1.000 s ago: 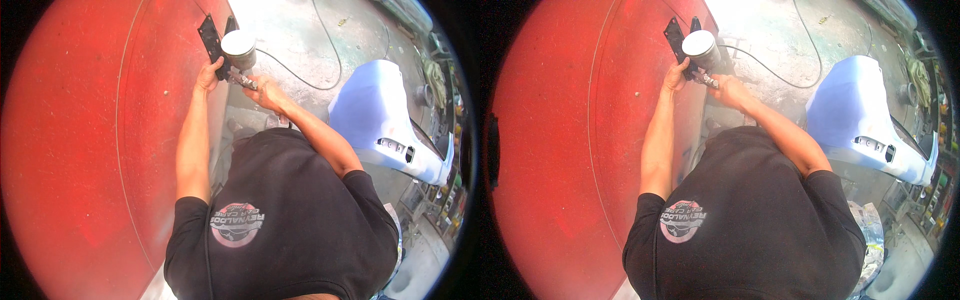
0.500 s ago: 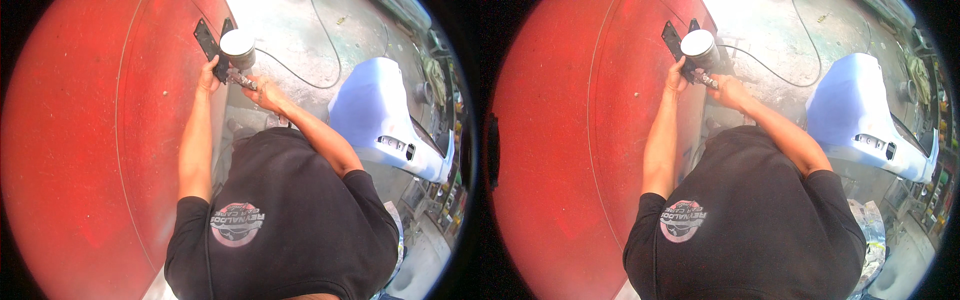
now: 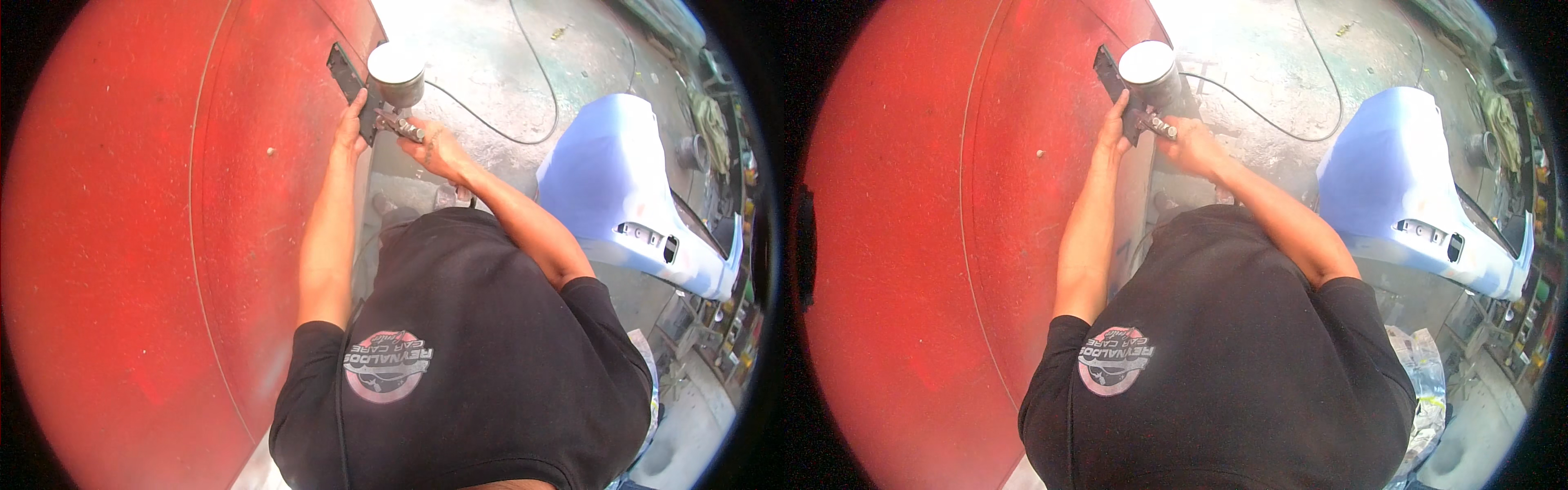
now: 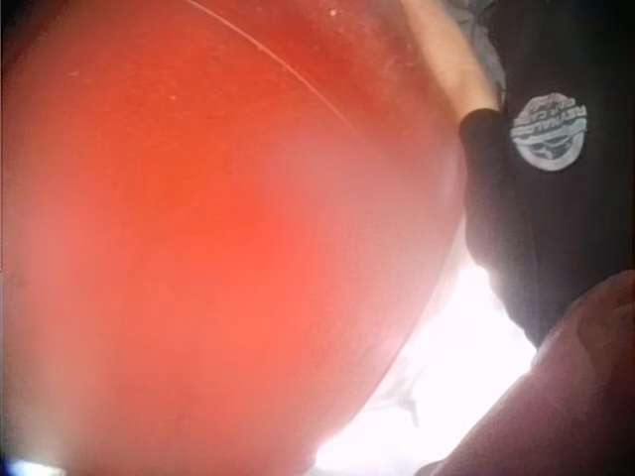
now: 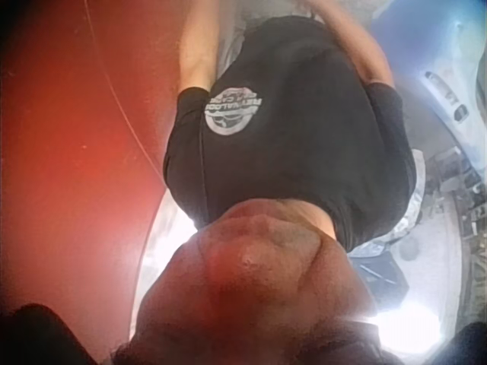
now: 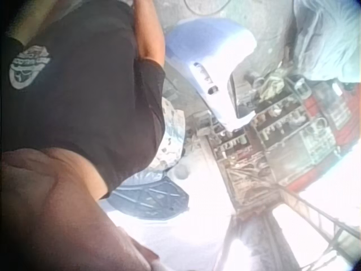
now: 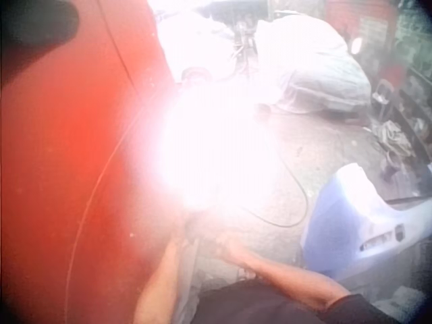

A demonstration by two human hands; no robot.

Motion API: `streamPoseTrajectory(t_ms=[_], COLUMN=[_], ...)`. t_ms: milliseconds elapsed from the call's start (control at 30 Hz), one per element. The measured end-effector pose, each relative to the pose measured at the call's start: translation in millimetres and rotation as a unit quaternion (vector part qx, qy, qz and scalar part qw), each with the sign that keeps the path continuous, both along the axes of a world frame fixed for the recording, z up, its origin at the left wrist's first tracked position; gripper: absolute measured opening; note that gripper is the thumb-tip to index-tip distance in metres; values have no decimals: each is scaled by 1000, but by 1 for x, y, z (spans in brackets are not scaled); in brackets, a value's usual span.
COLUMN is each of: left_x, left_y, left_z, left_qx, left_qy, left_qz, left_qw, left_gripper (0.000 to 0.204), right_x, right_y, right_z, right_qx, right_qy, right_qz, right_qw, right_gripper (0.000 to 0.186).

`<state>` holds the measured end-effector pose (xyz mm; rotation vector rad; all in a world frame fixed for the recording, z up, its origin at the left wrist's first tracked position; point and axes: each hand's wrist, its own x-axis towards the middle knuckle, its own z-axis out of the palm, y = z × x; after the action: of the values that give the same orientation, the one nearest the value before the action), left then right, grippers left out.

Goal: The person sits on the floor and uses a spray gun to apply paint to several small plastic car trim pieces.

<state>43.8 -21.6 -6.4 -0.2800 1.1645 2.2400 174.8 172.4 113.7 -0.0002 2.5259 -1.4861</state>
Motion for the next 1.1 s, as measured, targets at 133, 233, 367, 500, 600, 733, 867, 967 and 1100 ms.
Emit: streamPoseTrajectory(t_ms=[133, 233, 367, 500, 600, 733, 867, 967, 1100], left_x=[-11, -8, -4, -6, 5, 16, 16, 31, 39], left_y=[-16, -9, 9, -17, -18, -9, -21, -14, -13], left_z=[-14, -10, 3, -5, -7, 2, -3, -2, 1], left_qx=[-6, -4, -2, 0, -38, -76, -93, -83, -190], left_qy=[-18, -53, -101, -125, -128, -123, -120, -69, -55], left_qz=[10, 34, 58, 0, -33, -49, -65, -111, -111], left_qw=[1000, 998, 993, 992, 991, 988, 986, 988, 974], left_gripper=[50, 36, 30, 31, 32, 34, 36, 37, 33], right_x=[-1, 1, 7, -2, -2, 1, -5, -7, -5], right_y=[-1, 2, 6, 3, 7, 8, 3, 15, 7], right_z=[7, 3, -10, -13, -16, -14, -12, -20, -12], right_qx=[-1, -8, -40, 3, -6, 2, -24, 12, -8], right_qy=[-9, -38, 10, 49, 50, 42, 57, 33, 17], right_qz=[26, 41, -3, -43, -50, -43, -74, -86, -19], right_qw=[1000, 998, 999, 998, 997, 998, 995, 996, 1000], right_gripper=[37, 36, 35, 29, 28, 28, 29, 29, 27])
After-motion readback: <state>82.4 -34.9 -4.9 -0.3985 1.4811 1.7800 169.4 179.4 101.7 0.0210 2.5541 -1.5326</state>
